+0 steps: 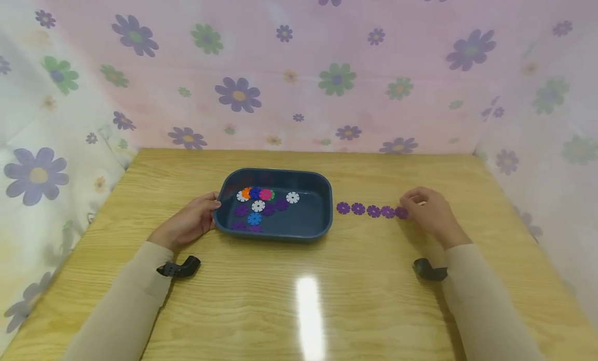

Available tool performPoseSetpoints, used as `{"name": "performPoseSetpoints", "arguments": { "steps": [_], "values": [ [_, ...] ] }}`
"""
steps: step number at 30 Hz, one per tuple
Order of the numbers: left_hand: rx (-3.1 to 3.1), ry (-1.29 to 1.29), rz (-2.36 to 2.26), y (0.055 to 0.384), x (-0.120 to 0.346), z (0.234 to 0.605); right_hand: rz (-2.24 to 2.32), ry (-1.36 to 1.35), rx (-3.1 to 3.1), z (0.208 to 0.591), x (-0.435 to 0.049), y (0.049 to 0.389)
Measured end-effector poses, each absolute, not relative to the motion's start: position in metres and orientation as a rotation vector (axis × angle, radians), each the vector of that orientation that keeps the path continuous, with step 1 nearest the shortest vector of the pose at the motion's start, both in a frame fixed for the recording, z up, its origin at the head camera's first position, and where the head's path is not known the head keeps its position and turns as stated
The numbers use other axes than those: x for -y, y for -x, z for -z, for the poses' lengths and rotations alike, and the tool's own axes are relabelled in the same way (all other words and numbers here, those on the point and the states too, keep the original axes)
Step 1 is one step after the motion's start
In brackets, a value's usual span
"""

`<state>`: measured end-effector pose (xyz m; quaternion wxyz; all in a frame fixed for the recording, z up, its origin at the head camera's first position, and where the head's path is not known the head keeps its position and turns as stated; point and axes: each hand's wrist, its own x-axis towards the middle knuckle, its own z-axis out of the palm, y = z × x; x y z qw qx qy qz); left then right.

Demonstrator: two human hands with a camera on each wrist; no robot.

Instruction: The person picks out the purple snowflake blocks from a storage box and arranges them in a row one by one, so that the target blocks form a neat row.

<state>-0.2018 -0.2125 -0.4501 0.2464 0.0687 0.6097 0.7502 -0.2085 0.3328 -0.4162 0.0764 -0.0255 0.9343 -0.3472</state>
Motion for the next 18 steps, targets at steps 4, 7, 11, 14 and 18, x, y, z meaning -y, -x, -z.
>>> {"name": "performPoseSetpoints", "arguments": {
  "steps": [4, 7, 11, 14, 18],
  "values": [
    [-1.665, -0.186, -2.035, 0.203, 0.209, 0.451, 1.117, 0.161, -2.84, 0.396, -0.309, 0.207],
    [-1.676, -0.193, -2.023, 0.202, 0.21, 0.45, 1.178, 0.291, -2.853, 0.38, -0.276, 0.211],
    [-1.686, -0.199, -2.006, 0.201, 0.213, 0.45, 1.215, 0.507, -2.78, 0.361, -0.228, 0.22],
    [-1.684, -0.212, -2.003, 0.201, 0.214, 0.45, 1.171, 0.595, -2.732, 0.349, -0.195, 0.226],
    [-1.673, -0.229, -2.007, 0.201, 0.213, 0.45, 1.089, 0.691, -2.665, 0.335, -0.156, 0.236]
  ]
}}
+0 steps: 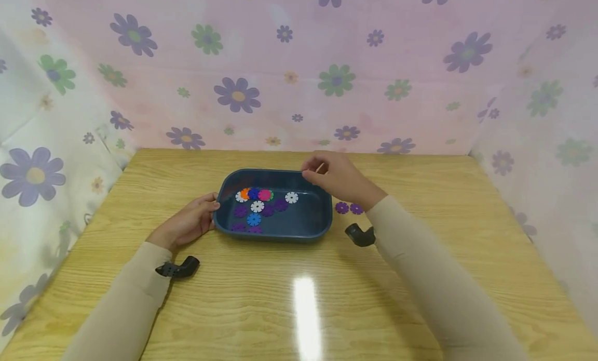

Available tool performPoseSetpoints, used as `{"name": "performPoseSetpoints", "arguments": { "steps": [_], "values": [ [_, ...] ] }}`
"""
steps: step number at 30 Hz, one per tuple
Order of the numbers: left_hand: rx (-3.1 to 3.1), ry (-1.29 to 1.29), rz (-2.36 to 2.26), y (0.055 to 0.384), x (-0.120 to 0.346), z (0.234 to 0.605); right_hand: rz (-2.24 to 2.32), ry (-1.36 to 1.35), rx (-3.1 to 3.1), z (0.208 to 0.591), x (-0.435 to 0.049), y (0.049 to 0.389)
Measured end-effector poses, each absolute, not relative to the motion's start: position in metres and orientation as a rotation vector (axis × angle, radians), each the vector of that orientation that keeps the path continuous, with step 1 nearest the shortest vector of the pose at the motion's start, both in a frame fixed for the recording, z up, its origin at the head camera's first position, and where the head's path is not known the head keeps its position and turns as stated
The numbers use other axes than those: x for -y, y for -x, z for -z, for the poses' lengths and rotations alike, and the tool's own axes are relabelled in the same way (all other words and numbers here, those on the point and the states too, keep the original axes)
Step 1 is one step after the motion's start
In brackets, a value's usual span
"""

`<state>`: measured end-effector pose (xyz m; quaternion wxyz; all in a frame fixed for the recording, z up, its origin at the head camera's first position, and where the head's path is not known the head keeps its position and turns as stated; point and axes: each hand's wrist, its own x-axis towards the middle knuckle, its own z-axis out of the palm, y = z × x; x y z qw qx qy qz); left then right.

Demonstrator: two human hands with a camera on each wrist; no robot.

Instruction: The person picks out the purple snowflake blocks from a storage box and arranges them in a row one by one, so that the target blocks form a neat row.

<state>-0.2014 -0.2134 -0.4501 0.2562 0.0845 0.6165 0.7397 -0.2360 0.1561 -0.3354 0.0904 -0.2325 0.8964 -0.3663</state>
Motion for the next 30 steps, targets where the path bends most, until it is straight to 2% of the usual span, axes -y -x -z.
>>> {"name": "performPoseSetpoints", "arguments": {
  "steps": [5, 12, 30],
  "values": [
    [-1.659, -0.236, -2.018, 0.201, 0.215, 0.449, 1.067, 0.845, -2.54, 0.332, -0.11, 0.249],
    [-1.66, -0.227, -2.024, 0.201, 0.216, 0.449, 1.0, 0.977, -2.424, 0.348, -0.059, 0.26],
    [-1.655, -0.25, -2.032, 0.202, 0.214, 0.452, 0.651, 0.962, -2.26, 0.388, -0.005, 0.277]
  ]
}}
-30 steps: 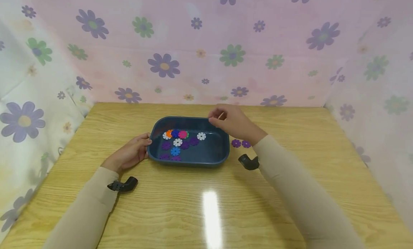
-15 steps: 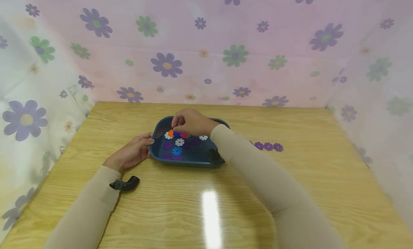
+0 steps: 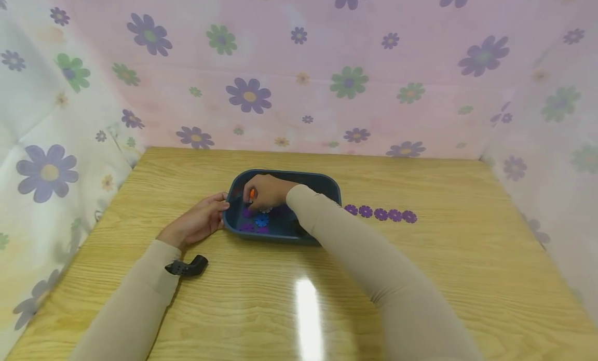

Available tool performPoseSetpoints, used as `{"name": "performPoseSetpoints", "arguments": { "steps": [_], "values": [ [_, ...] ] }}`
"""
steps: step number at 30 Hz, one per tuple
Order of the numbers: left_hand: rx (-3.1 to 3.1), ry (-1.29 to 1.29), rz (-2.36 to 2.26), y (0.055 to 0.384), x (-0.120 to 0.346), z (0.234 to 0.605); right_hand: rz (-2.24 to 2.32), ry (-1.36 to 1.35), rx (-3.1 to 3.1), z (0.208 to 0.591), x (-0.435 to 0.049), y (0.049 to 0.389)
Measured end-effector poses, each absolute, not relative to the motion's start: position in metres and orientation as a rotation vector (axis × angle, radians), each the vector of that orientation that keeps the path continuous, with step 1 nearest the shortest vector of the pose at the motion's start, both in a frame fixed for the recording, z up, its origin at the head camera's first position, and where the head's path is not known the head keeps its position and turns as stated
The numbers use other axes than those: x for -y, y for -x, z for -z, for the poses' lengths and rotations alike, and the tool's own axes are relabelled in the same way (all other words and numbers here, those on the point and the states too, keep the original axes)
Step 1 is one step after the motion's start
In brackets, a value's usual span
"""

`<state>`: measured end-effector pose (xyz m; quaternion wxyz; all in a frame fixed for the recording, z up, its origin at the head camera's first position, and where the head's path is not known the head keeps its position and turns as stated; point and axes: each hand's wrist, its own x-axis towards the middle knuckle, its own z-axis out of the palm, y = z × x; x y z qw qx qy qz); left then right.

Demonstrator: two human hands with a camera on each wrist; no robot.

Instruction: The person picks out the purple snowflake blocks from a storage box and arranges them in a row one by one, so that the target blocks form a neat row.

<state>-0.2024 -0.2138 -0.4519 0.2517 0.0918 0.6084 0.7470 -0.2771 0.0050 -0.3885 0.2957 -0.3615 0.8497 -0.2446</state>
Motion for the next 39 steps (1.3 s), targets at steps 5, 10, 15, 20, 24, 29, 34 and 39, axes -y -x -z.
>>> {"name": "performPoseSetpoints", "arguments": {
  "steps": [5, 10, 15, 20, 24, 29, 34, 39],
  "values": [
    [-1.649, -0.26, -2.031, 0.202, 0.214, 0.453, 0.59, 0.952, -2.256, 0.393, -0.001, 0.276],
    [-1.658, -0.274, -2.023, 0.204, 0.214, 0.454, 0.566, 0.94, -2.268, 0.397, 0.0, 0.276],
    [-1.659, -0.273, -2.024, 0.205, 0.213, 0.454, 0.56, 0.919, -2.286, 0.4, 0.0, 0.275],
    [-1.656, -0.253, -2.034, 0.202, 0.213, 0.451, 0.553, 0.922, -2.291, 0.401, 0.002, 0.273],
    [-1.657, -0.246, -2.032, 0.202, 0.213, 0.45, 0.547, 0.915, -2.303, 0.401, 0.002, 0.273],
    [-1.659, -0.264, -2.027, 0.203, 0.214, 0.452, 0.533, 0.897, -2.315, 0.402, 0.003, 0.274],
    [-1.666, -0.269, -2.026, 0.202, 0.214, 0.451, 0.537, 0.865, -2.307, 0.403, 0.002, 0.275],
    [-1.664, -0.263, -2.029, 0.202, 0.214, 0.452, 0.542, 0.858, -2.302, 0.402, 0.002, 0.274]
  ]
}}
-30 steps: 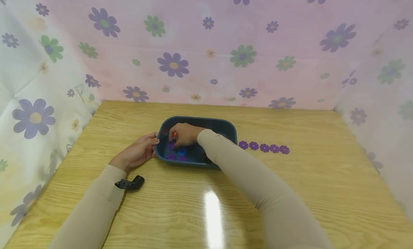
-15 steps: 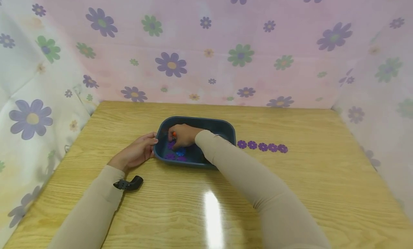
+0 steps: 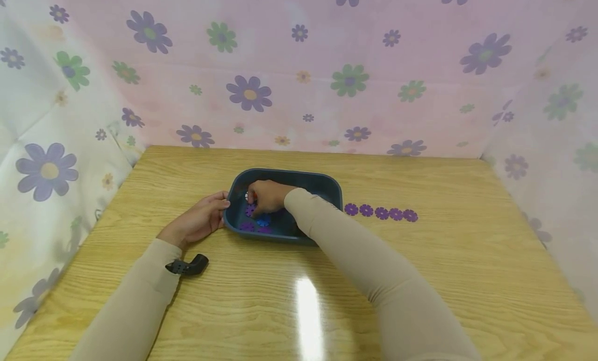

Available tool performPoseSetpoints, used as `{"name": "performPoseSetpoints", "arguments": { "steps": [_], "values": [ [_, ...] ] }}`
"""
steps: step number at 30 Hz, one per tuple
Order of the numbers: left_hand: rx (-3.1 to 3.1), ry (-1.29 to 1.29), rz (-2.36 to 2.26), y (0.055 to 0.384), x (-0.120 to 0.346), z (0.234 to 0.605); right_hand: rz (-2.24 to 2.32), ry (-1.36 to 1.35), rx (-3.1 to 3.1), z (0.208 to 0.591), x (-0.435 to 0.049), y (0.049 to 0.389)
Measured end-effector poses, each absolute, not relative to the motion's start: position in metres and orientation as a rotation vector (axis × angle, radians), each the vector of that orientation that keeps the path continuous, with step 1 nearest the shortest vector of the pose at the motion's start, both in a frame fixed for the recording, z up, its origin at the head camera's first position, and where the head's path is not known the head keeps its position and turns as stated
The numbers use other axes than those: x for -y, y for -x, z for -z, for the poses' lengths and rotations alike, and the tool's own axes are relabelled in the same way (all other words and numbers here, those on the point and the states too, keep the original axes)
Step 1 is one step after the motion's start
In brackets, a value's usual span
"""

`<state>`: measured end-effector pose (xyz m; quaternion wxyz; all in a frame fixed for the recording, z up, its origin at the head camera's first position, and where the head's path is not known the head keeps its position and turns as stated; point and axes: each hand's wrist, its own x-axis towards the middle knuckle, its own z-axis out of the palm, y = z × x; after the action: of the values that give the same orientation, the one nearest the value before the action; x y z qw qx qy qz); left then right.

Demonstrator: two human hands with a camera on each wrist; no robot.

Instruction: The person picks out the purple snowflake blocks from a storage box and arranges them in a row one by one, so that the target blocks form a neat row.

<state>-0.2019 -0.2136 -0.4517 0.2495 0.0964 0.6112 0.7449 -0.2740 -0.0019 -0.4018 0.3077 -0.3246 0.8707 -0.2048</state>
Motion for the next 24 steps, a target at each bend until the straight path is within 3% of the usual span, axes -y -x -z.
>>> {"name": "performPoseSetpoints", "arguments": {
  "steps": [15, 24],
  "values": [
    [-1.637, -0.265, -2.037, 0.201, 0.213, 0.45, 0.595, 0.957, -2.236, 0.401, -0.002, 0.273],
    [-1.658, -0.237, -2.035, 0.203, 0.214, 0.453, 0.676, 1.01, -2.3, 0.377, -0.023, 0.274]
  ]
}}
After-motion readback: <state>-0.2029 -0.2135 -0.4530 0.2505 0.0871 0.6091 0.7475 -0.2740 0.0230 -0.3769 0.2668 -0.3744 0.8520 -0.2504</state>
